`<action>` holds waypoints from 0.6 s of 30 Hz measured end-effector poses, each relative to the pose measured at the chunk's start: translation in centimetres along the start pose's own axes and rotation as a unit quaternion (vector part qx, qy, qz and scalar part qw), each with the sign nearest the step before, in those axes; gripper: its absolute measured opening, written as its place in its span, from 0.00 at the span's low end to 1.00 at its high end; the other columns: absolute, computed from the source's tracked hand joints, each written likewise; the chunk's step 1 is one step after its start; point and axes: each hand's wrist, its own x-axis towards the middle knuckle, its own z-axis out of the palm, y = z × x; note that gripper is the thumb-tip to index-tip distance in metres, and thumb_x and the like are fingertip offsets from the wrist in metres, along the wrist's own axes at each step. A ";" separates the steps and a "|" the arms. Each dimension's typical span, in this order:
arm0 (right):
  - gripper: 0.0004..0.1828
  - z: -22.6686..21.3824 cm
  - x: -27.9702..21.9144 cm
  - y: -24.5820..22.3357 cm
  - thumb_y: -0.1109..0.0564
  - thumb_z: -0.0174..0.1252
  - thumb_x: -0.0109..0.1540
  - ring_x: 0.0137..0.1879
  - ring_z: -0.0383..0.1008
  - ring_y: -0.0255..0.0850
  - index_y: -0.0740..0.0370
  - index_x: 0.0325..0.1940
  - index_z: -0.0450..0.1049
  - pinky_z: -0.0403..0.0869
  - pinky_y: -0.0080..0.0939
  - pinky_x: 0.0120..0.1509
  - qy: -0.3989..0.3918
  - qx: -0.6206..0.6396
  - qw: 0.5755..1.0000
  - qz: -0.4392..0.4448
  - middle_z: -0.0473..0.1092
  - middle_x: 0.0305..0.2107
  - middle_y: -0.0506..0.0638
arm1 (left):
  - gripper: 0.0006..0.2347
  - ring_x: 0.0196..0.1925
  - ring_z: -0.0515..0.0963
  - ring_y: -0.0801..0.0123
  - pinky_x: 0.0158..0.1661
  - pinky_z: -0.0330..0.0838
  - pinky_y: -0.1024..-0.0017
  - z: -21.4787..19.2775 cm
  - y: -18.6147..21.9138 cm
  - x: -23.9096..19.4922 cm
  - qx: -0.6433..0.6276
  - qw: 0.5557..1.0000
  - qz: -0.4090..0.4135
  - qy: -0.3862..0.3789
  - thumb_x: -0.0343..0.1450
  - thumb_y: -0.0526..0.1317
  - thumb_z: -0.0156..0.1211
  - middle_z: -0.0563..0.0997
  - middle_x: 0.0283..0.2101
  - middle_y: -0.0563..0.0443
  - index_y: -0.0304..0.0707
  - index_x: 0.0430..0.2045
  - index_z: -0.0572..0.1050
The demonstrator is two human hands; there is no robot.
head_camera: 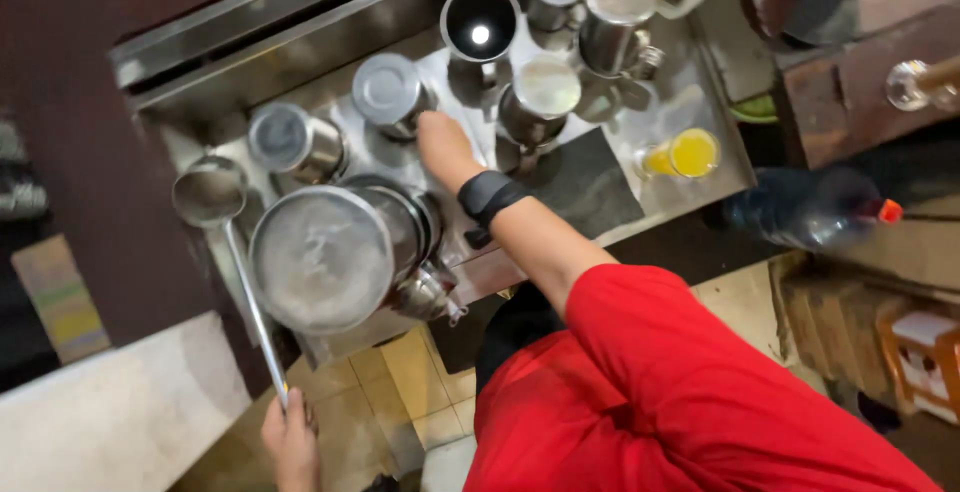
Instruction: Prepare and serve coffee and orange juice in a cafe.
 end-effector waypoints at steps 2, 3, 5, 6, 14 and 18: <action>0.06 -0.4 -0.2 0.4 0.60 0.54 0.62 0.45 0.73 0.68 0.65 0.34 0.72 0.71 0.67 0.49 0.006 0.009 1.000 -0.002 0.74 0.35 0.68 | 0.09 0.19 0.58 0.81 0.20 0.49 0.77 1.1 1.1 0.7 0.021 1.000 -0.013 0.001 0.79 0.39 0.51 0.62 0.21 0.62 0.39 0.29 0.68; 0.06 -0.4 -0.9 0.6 0.59 0.55 0.61 0.46 0.73 0.69 0.65 0.35 0.72 0.71 0.66 0.48 0.001 0.020 1.000 -0.013 0.74 0.35 0.68 | 0.09 0.19 0.59 0.81 0.20 0.51 0.78 1.3 1.4 0.5 0.036 0.999 -0.029 0.015 0.80 0.40 0.50 0.64 0.21 0.61 0.39 0.30 0.68; 0.11 -3.8 -3.0 -1.7 0.55 0.57 0.61 0.44 0.73 0.69 0.67 0.37 0.70 0.71 0.66 0.46 -0.006 0.044 0.999 -0.004 0.73 0.34 0.68 | 0.09 0.19 0.60 0.80 0.20 0.51 0.78 1.7 1.2 1.3 0.059 0.997 -0.052 0.018 0.80 0.41 0.49 0.65 0.21 0.60 0.39 0.30 0.68; 0.16 -5.5 -3.7 -3.0 0.51 0.60 0.60 0.42 0.73 0.69 0.69 0.40 0.69 0.72 0.65 0.44 -0.016 0.071 0.997 -0.006 0.73 0.33 0.68 | 0.09 0.19 0.60 0.79 0.19 0.51 0.78 2.0 1.2 1.8 0.078 0.994 -0.071 0.030 0.80 0.41 0.49 0.66 0.20 0.58 0.40 0.30 0.68; 0.11 -21.1 -16.2 1.8 0.51 0.59 0.63 0.38 0.73 0.60 0.62 0.38 0.70 0.72 0.58 0.40 -0.265 -0.022 0.942 -0.204 0.71 0.31 0.60 | 0.07 0.23 0.66 0.79 0.24 0.58 0.78 4.1 -2.2 7.2 0.025 0.999 -0.026 0.015 0.80 0.39 0.51 0.69 0.24 0.58 0.40 0.33 0.71; 0.08 -27.1 -21.3 9.7 0.54 0.60 0.58 0.39 0.75 0.59 0.61 0.35 0.71 0.74 0.57 0.39 -0.325 -0.137 0.928 -0.119 0.72 0.31 0.58 | 0.08 0.32 0.68 0.73 0.33 0.63 0.72 2.6 -5.8 12.6 0.160 0.979 0.123 0.018 0.84 0.37 0.53 0.75 0.32 0.54 0.31 0.43 0.78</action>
